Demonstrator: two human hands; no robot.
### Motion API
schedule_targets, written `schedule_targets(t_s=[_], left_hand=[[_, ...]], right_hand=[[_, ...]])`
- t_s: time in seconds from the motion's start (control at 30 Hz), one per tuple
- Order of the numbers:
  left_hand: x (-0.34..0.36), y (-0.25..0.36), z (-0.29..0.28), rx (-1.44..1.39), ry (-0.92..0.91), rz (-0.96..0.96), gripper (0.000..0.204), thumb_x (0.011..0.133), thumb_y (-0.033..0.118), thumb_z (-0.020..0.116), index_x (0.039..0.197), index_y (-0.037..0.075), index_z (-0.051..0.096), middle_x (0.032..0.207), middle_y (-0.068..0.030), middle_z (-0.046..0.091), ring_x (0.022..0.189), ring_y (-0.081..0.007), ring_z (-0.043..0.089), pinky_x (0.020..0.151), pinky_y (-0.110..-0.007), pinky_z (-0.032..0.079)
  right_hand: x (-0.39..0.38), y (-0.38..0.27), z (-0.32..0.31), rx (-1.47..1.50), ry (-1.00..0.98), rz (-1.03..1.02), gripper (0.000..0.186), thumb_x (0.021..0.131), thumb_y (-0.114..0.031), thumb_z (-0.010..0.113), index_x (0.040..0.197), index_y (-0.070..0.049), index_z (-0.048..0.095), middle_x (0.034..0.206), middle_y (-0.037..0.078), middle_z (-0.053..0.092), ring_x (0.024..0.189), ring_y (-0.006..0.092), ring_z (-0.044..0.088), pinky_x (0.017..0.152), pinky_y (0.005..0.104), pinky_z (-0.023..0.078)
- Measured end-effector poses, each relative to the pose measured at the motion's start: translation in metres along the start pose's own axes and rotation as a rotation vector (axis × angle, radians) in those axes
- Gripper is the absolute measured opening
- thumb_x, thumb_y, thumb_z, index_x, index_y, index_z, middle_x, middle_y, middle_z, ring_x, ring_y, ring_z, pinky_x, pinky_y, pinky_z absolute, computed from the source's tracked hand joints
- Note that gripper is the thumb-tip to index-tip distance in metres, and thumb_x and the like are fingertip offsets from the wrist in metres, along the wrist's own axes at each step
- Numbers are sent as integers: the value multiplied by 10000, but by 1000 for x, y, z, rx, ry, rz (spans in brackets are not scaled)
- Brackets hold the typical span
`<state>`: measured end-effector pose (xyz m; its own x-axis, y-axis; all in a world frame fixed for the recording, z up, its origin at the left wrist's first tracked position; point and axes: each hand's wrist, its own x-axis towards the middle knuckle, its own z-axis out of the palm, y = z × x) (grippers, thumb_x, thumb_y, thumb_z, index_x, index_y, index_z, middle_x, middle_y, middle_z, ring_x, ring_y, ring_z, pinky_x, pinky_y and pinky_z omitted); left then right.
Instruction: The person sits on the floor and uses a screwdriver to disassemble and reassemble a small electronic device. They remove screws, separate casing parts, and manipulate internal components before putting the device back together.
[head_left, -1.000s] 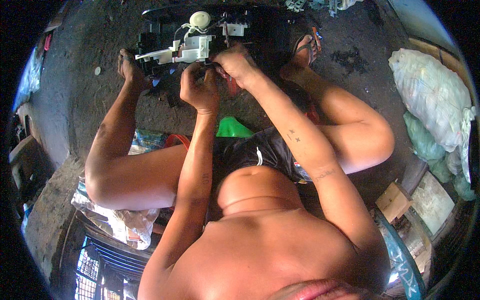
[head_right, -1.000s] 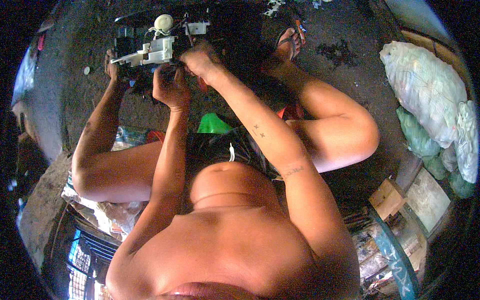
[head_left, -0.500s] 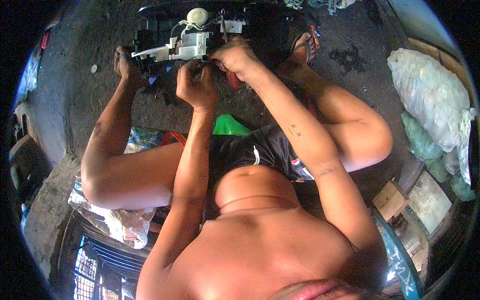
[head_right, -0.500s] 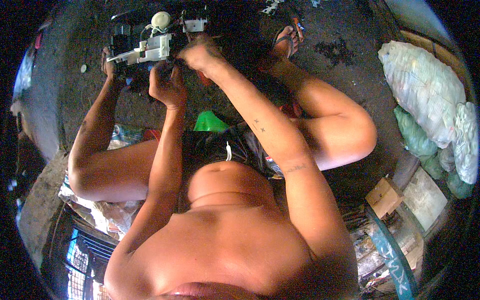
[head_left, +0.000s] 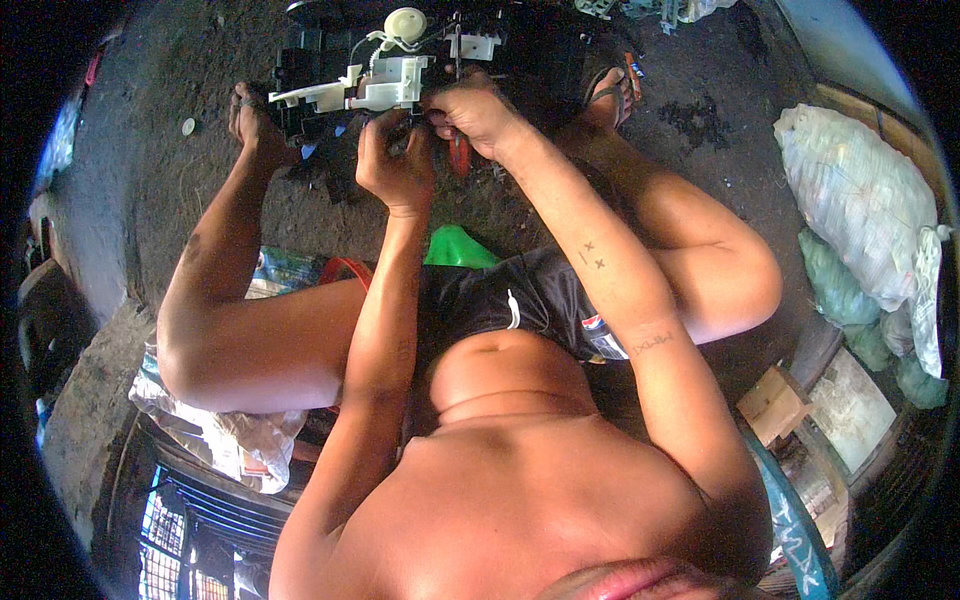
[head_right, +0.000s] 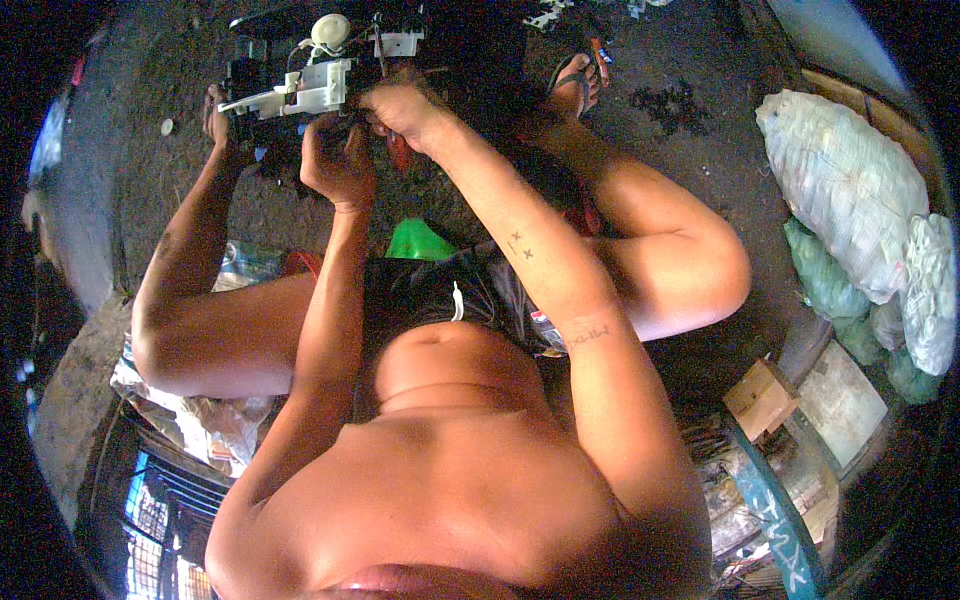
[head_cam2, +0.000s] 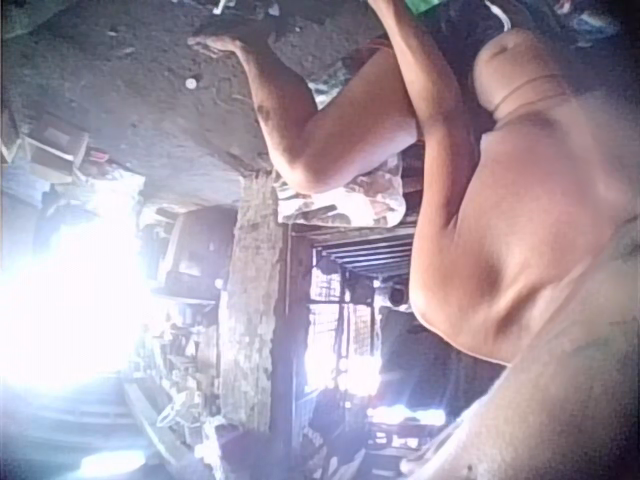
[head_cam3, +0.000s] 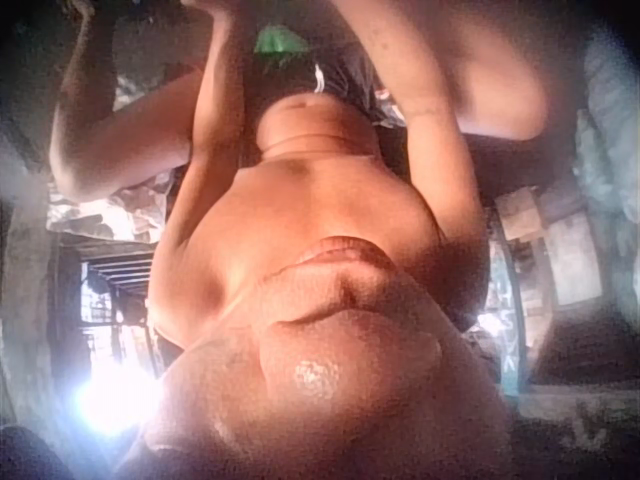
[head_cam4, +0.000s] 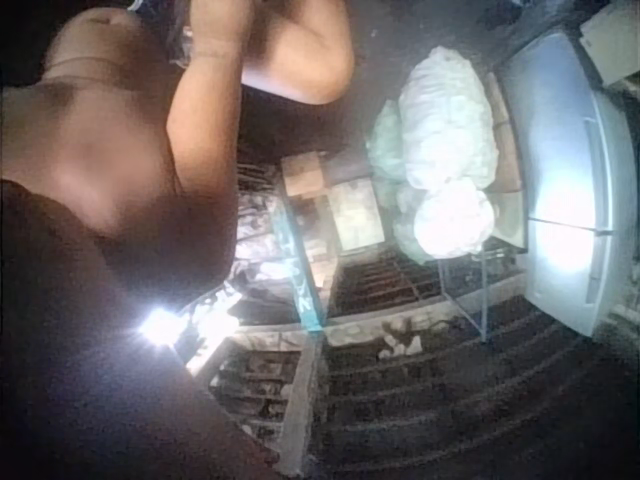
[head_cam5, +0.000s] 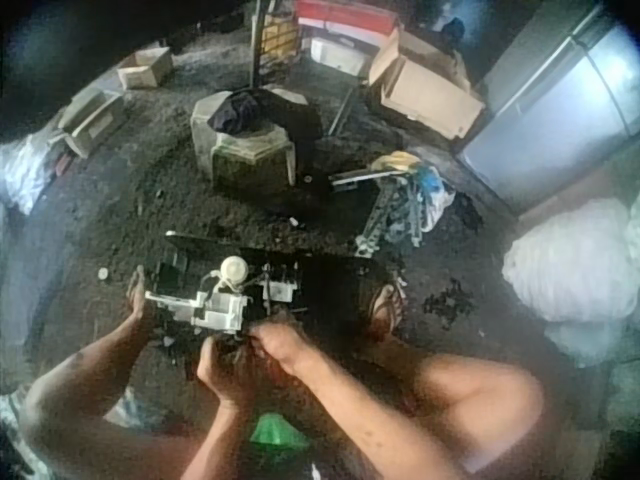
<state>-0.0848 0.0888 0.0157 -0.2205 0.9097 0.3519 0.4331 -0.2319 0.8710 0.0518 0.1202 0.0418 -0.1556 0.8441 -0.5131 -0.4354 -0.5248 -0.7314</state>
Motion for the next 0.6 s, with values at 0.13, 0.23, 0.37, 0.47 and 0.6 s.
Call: schedule_targets(t_s=[0.13, 0.23, 0.37, 0.47, 0.6], left_hand=[[0, -9, 1, -2, 13, 2, 295, 790, 147, 860, 1017, 41, 705, 921, -81, 744, 812, -209, 692, 781, -330, 569], [5, -3, 1, 5, 26, 13, 333, 738, 78, 865, 1027, 37, 706, 937, -114, 723, 838, -259, 719, 771, -345, 581], [12, -9, 3, -27, 87, -53, 318, 770, 92, 888, 1010, 24, 691, 932, -91, 720, 805, -217, 713, 764, -328, 577], [18, -17, 6, -26, 136, -61, 336, 776, 90, 879, 1012, 9, 654, 908, -89, 708, 786, -202, 692, 759, -312, 570], [24, -16, 9, -81, 156, -92, 399, 802, 108, 868, 1055, 8, 576, 943, -86, 685, 816, -173, 642, 764, -310, 562]], right_hand=[[-9, -10, -3, -143, 163, 74, 67, 884, -36, 720, 898, -67, 661, 744, -13, 600, 565, 90, 496, 486, 256, 393], [-28, -12, -12, -175, 250, 61, 239, 927, -124, 740, 1147, -46, 692, 725, -20, 579, 528, 78, 455, 465, 247, 362], [-74, -6, -11, -510, 252, 37, 305, 934, -209, 751, 1194, -59, 701, 808, 3, 644, 595, 94, 532, 536, 285, 435], [-94, 30, -28, -618, 239, -26, 360, 933, -233, 754, 1234, -45, 693, 1003, 46, 718, 830, 153, 644, 772, 320, 517], [-111, 52, -34, -643, 199, 138, 460, 937, -295, 746, 1302, -25, 675, 1309, 125, 703, 1211, 259, 644, 1080, 368, 453]])
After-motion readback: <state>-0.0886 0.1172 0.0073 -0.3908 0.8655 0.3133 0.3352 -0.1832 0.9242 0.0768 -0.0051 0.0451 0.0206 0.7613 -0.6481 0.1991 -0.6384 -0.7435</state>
